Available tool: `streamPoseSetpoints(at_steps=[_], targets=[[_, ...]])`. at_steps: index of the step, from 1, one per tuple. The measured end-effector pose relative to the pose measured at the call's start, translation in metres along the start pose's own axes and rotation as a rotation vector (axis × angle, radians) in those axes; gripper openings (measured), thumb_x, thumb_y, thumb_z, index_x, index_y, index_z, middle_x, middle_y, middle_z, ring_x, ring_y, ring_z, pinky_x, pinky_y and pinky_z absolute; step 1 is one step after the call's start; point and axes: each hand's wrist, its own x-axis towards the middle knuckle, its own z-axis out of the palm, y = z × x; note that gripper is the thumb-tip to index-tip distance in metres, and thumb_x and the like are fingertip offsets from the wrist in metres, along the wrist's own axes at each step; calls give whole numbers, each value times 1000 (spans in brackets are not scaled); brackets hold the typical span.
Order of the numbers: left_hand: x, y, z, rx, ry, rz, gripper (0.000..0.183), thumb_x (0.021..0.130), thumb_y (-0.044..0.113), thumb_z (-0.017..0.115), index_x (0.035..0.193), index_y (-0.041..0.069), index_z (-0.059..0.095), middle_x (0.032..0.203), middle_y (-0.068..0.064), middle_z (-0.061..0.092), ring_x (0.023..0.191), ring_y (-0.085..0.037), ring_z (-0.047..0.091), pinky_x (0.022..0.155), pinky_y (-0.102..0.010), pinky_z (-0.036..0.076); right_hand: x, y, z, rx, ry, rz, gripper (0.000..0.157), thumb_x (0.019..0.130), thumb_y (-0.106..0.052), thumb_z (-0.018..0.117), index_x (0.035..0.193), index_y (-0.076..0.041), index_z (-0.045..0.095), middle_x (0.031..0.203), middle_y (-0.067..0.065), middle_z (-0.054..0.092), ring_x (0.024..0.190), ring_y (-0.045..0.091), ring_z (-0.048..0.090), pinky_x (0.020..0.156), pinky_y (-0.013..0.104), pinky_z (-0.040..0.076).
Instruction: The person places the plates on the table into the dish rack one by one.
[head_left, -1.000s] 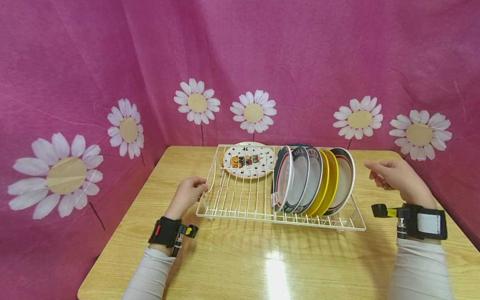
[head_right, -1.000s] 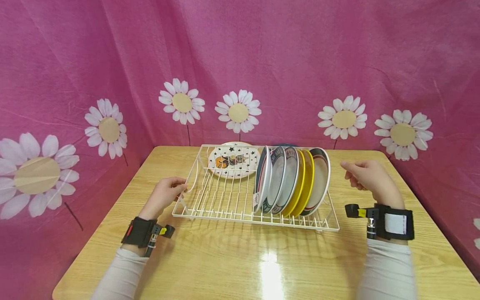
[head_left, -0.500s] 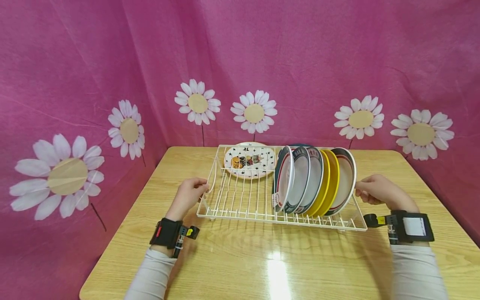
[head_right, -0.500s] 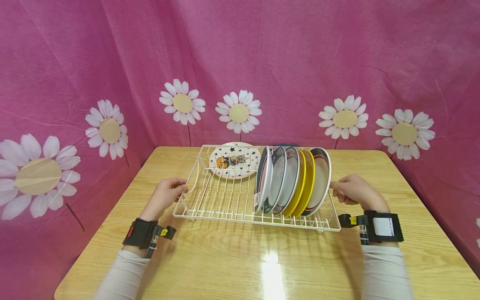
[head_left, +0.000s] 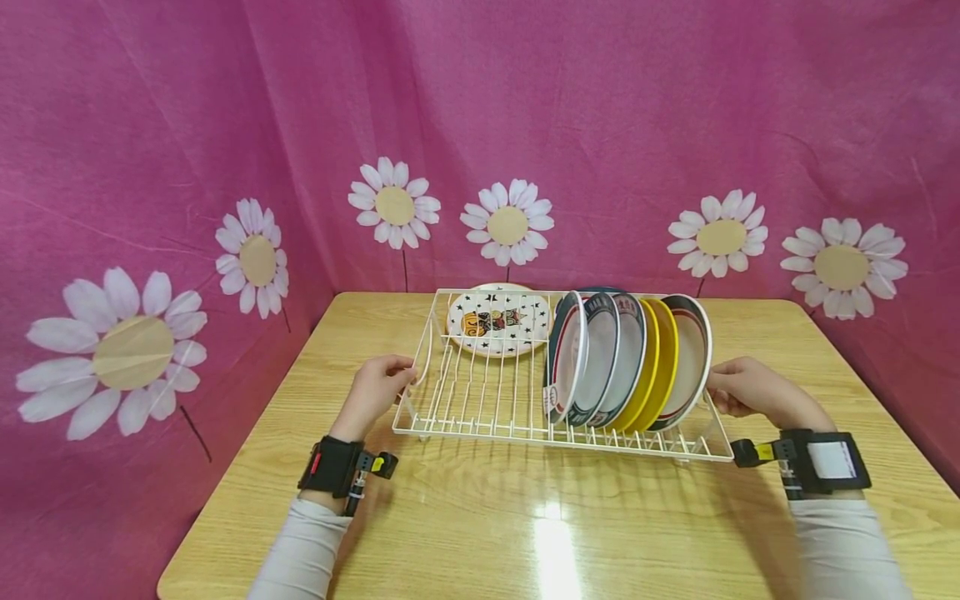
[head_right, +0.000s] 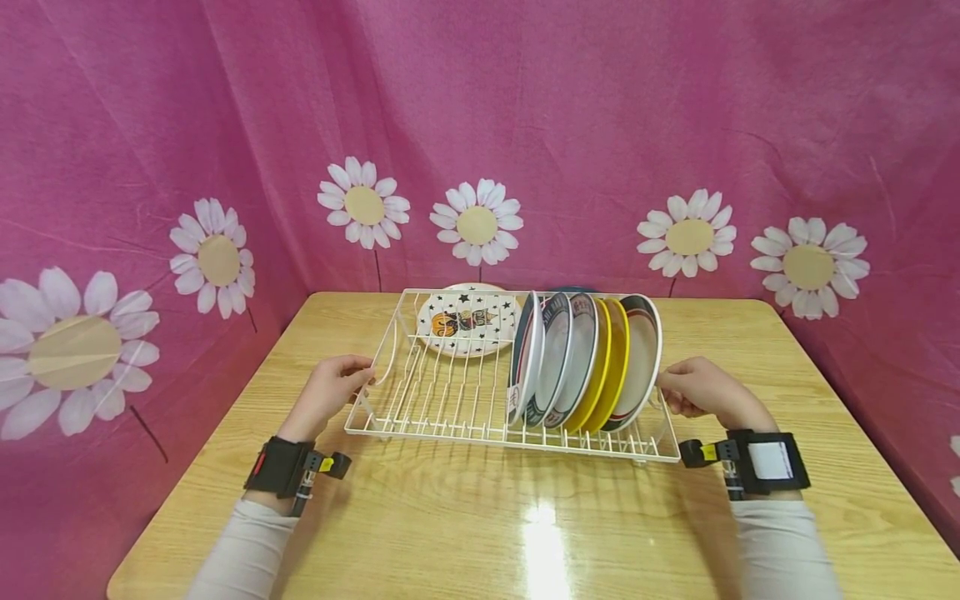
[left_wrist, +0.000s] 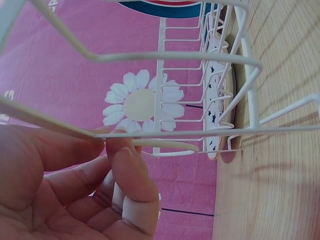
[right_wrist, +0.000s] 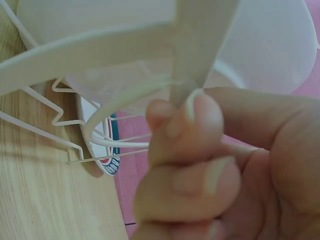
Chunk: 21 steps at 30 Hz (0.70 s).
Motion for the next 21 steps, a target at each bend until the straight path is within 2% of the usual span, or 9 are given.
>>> streamPoseSetpoints(at_steps=[7,15,21], targets=[[2,-2,2,16,10,23,30,99,13,55,125,-2,62,103,-21,69,71,-15,61,73,-41,54,-1,1,-2,28,-17,-19,35,103,-22,45,77,-4,60,59,-8,49,54,5,45,54,21,41],[2,-3,3,14,24,14,29,99,14,55,123,0,64,101,-19,70,70,-15,60,70,-37,53,0,0,-3,16,-24,-22,35,104,-22,43,77,-5,60,60,-7,49,55,6,46,54,22,40],[1,-4,3,27,28,18,28,99,14,56,121,1,65,99,-18,70,69,-16,59,64,-27,48,1,-1,0,13,-10,-5,34,103,-20,44,79,-2,60,58,-6,49,53,6,45,53,22,39]])
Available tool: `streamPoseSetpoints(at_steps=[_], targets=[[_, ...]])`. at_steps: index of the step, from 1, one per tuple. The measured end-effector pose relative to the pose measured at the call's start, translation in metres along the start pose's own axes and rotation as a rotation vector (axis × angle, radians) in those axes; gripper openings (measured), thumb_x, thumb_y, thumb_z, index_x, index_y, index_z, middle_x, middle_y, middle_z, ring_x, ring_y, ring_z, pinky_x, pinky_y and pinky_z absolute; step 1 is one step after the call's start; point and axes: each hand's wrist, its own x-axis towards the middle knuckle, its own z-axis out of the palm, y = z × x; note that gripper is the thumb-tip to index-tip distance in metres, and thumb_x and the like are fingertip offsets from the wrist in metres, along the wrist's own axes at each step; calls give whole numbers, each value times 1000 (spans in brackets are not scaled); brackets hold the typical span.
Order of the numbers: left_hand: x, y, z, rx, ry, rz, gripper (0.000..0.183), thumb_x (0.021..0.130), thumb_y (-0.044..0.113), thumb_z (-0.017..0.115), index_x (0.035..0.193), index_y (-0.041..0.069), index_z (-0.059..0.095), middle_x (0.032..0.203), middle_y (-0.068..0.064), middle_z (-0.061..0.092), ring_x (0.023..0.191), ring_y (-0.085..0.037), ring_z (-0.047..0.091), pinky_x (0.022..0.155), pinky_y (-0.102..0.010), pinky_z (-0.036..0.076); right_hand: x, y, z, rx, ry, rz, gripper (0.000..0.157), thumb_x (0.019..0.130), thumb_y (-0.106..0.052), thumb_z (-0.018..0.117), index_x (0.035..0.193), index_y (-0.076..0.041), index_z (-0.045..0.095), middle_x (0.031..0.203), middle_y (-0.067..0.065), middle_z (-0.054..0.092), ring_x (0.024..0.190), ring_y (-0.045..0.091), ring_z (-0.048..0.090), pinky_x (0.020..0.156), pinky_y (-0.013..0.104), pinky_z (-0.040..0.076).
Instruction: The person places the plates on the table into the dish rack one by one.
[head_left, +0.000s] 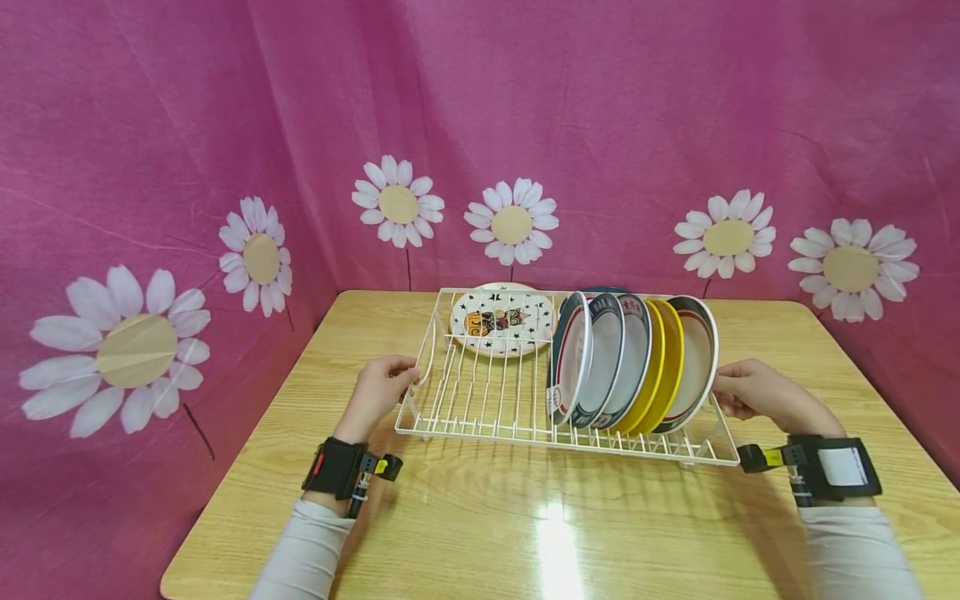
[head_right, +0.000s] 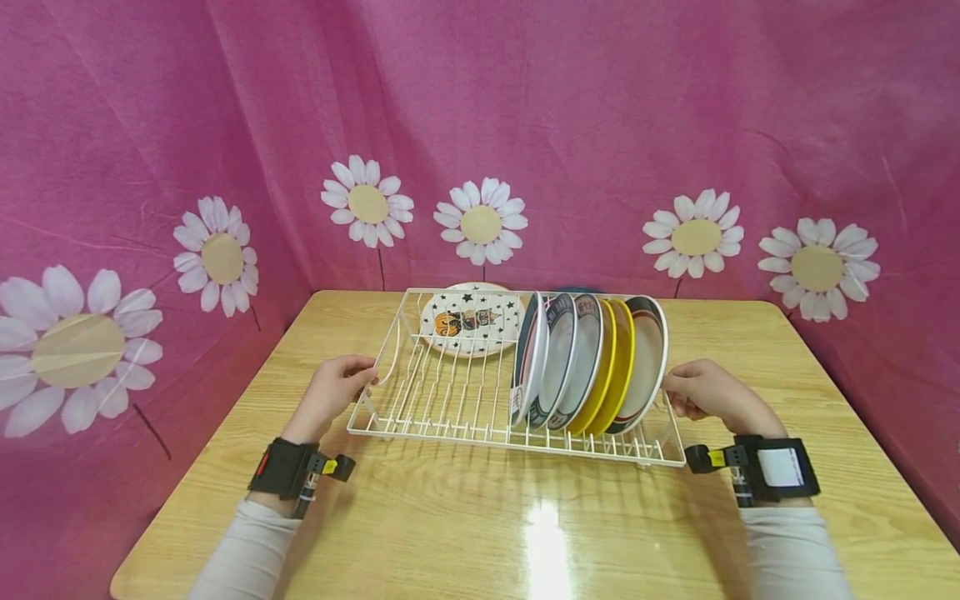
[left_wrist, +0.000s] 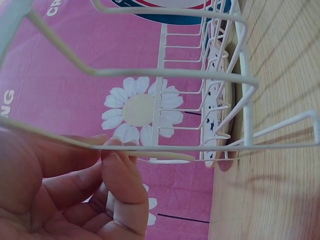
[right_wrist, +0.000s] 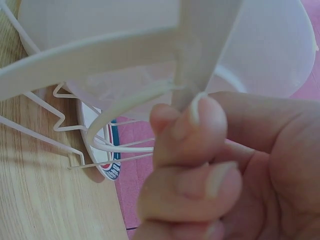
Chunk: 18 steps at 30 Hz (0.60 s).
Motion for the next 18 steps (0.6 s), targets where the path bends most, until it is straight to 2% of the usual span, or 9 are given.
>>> streamPoseSetpoints(at_steps=[6,13,18], targets=[[-1,1,1,-18,-9,-6,29,99,14,56,122,0,64,100,-17,70,74,-19,63,65,-27,51,-3,3,0,-10,6,10,35,103,-21,44,82,2,60,59,-4,49,53,7,44,53,23,39],[-3,4,5,-51,-8,12,27,98,12,57,118,-2,65,97,-20,70,65,-12,58,63,-29,51,-8,6,-4,-35,17,-8,36,103,-20,42,78,1,58,59,-5,48,53,6,43,53,22,38],[-4,4,11,-62,-13,10,27,98,12,57,119,-3,64,96,-19,69,64,-12,57,65,-35,53,-12,9,-7,-51,19,-9,37,103,-19,41,76,2,56,59,-4,46,53,7,43,52,22,37]])
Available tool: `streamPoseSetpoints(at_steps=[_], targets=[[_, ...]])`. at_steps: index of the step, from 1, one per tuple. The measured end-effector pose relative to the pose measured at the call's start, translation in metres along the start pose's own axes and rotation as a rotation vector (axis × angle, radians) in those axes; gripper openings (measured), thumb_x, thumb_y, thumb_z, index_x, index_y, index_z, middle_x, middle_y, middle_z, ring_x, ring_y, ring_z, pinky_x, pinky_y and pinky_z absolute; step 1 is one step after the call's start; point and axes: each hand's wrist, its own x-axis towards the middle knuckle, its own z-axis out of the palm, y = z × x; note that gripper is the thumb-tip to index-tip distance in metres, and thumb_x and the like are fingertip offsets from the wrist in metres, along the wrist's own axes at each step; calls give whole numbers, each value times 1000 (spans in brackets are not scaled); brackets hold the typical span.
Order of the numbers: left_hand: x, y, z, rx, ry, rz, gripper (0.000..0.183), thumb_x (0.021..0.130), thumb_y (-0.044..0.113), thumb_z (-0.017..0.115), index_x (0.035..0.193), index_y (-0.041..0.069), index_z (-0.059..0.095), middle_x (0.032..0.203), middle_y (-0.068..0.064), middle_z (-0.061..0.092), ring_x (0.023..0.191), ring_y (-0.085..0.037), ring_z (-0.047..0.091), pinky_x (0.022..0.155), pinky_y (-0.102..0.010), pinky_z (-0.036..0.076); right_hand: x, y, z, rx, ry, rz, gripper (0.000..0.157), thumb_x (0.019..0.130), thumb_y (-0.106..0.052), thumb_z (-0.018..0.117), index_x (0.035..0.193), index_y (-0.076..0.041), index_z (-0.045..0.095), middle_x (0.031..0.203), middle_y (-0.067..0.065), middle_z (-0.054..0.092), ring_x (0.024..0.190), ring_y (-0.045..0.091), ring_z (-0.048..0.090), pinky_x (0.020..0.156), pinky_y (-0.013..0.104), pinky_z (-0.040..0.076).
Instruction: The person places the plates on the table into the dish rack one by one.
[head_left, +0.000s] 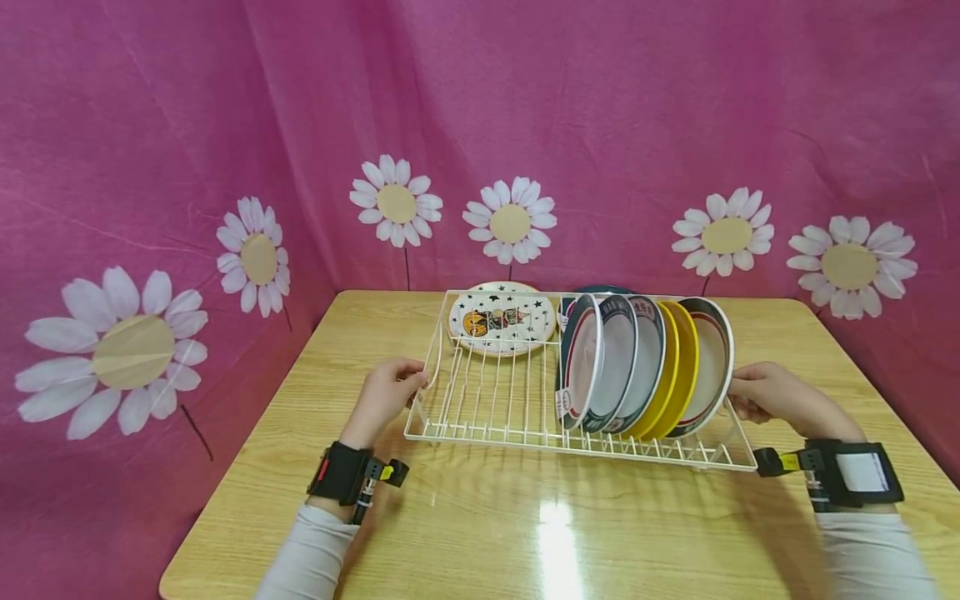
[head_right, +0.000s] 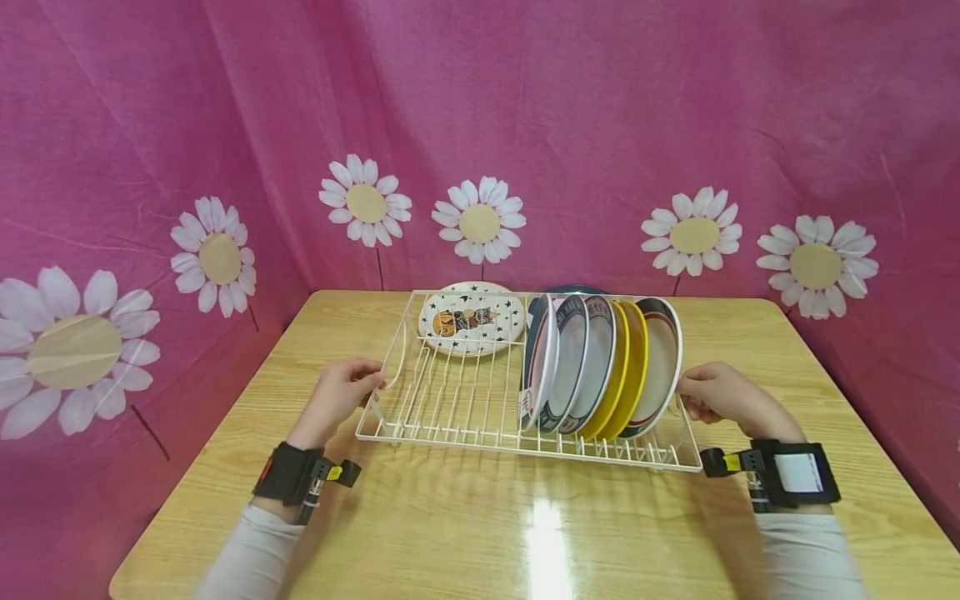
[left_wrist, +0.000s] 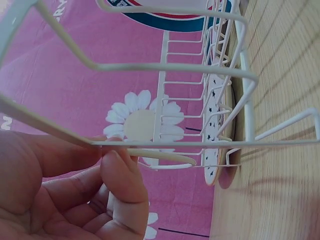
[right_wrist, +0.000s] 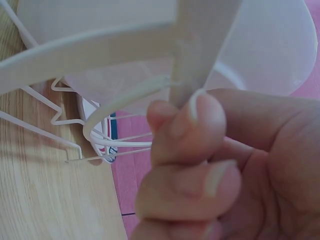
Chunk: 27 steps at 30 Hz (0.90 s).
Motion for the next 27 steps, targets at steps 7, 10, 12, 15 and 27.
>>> streamPoseSetpoints(at_steps=[7,10,12,15,27], targets=[[-2,2,9,-9,-12,4,30,97,11,58,122,-5,62,96,-18,69,64,-11,58,68,-41,55,-5,9,-8,-12,-19,-2,37,104,-16,39,79,4,57,59,-4,48,53,6,43,51,22,38],[-4,5,12,-25,-17,1,30,97,11,59,121,-5,63,95,-18,69,64,-11,58,69,-45,55,-8,13,-12,-16,-31,-7,38,105,-18,39,79,2,58,59,-5,49,53,6,44,52,22,38],[-5,7,13,-25,-24,5,30,97,12,58,121,-5,63,95,-17,69,63,-11,58,68,-42,56,-10,15,-15,-13,-44,-9,38,105,-18,38,78,0,57,60,-5,49,54,6,44,52,22,38],[-6,9,16,-28,-32,11,30,96,12,59,120,-5,63,94,-16,69,63,-11,58,63,-34,55,-12,18,-19,-15,-57,-16,39,105,-19,37,76,0,56,59,-6,48,54,6,44,51,22,37],[-6,14,24,-32,-44,16,27,95,11,60,117,-5,65,91,-15,69,60,-11,57,64,-39,56,-18,33,-28,41,-80,-34,37,106,-18,37,80,-2,59,62,-8,52,55,5,47,51,22,39]])
